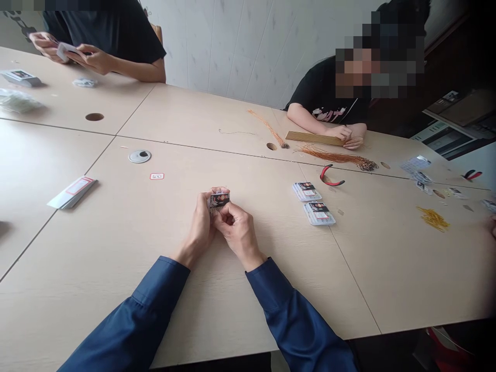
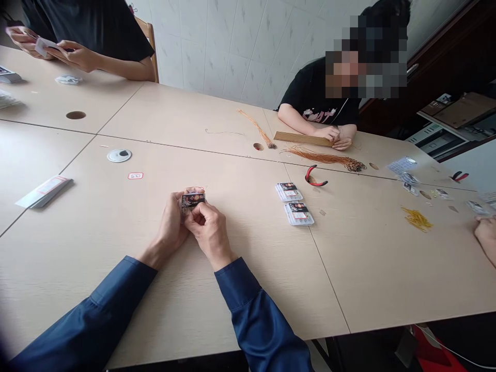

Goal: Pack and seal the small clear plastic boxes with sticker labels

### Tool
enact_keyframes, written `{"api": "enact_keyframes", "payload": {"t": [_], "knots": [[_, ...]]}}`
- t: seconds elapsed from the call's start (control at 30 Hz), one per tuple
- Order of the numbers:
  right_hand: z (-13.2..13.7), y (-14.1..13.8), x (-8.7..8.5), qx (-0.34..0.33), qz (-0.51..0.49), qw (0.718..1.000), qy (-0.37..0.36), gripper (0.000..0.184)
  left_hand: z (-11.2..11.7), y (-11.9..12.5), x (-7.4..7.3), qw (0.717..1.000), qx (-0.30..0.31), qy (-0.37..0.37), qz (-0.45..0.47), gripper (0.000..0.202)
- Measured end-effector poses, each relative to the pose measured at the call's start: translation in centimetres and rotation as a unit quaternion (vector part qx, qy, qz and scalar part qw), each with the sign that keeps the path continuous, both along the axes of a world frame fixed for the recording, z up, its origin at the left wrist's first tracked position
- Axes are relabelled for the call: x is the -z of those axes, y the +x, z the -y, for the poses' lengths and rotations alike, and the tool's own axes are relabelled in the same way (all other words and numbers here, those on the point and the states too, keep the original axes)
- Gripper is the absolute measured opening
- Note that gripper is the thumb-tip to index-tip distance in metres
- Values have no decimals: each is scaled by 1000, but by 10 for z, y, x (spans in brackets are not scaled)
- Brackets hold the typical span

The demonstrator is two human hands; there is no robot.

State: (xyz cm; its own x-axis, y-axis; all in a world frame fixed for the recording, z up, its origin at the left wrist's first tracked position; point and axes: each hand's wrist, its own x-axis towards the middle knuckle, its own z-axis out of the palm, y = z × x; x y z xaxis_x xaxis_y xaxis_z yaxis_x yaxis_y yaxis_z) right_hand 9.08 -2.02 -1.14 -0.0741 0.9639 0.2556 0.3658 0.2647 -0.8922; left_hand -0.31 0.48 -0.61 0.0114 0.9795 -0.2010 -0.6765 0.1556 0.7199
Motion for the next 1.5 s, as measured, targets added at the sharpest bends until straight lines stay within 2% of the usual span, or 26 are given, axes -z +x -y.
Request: {"api": "enact_keyframes", "payload": {"t": [0.3, 0.53, 0.8, 1.0, 1.1, 1.27, 1.4, 1.5], "knots": [[0, 5, 0, -15, -20, 1000, -13, 22, 1, -2, -2, 1000, 6, -13, 12, 28], [-1, 2, 1, -15, 14, 1000, 17, 23, -1, -1, 3, 1000, -5, -4, 3, 30], [-1, 2, 2, -3, 19, 999, 32, 22, -2, 0, -2, 999, -12, -38, 31, 28], [2, 4, 0, 15, -63, 998, -12, 18, -1, -3, -5, 997, 2, -43, 63, 26], [5, 4, -2, 28, -94, 995, -10, 17, -2, -5, -6, 995, 28, -50, 81, 26], [8, 5, 2, 66, -58, 996, 23, 25, -5, -7, -6, 988, 64, -37, 138, 23], [8, 6, 2, 90, -31, 995, 13, 34, -4, -9, -6, 986, 78, -34, 145, 25], [9, 4, 1, 103, -6, 994, 22, 28, -4, -9, -6, 987, 61, -41, 144, 25]]}}
